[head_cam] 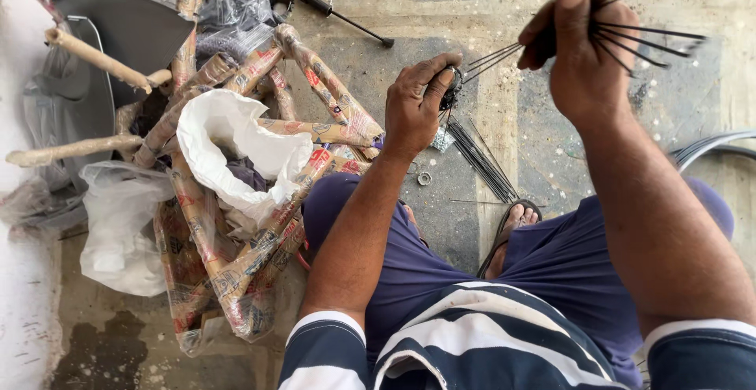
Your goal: The person threads spokes through a bicycle hub and gathers a bundle of spokes by hand while seated.
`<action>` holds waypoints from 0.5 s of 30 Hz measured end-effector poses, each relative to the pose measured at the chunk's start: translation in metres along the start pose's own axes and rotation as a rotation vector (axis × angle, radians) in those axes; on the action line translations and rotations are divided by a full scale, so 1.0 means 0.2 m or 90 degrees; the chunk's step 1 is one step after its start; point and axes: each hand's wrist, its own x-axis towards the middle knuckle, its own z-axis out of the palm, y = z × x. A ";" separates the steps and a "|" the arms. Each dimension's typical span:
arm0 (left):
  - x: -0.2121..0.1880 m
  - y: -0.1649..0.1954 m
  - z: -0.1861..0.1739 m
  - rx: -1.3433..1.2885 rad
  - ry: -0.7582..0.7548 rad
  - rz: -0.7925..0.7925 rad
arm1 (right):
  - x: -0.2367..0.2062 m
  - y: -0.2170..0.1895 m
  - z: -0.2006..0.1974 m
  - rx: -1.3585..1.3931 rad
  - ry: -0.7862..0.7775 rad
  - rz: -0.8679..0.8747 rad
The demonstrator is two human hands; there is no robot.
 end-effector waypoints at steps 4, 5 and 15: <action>0.01 0.00 0.00 -0.003 -0.012 -0.015 | 0.01 0.01 0.01 0.005 -0.004 0.006; 0.01 0.00 0.00 -0.004 -0.015 -0.022 | 0.00 0.01 0.02 0.004 -0.004 0.001; 0.00 -0.06 0.01 0.027 -0.034 -0.009 | 0.08 -0.12 0.18 -0.376 -0.130 0.040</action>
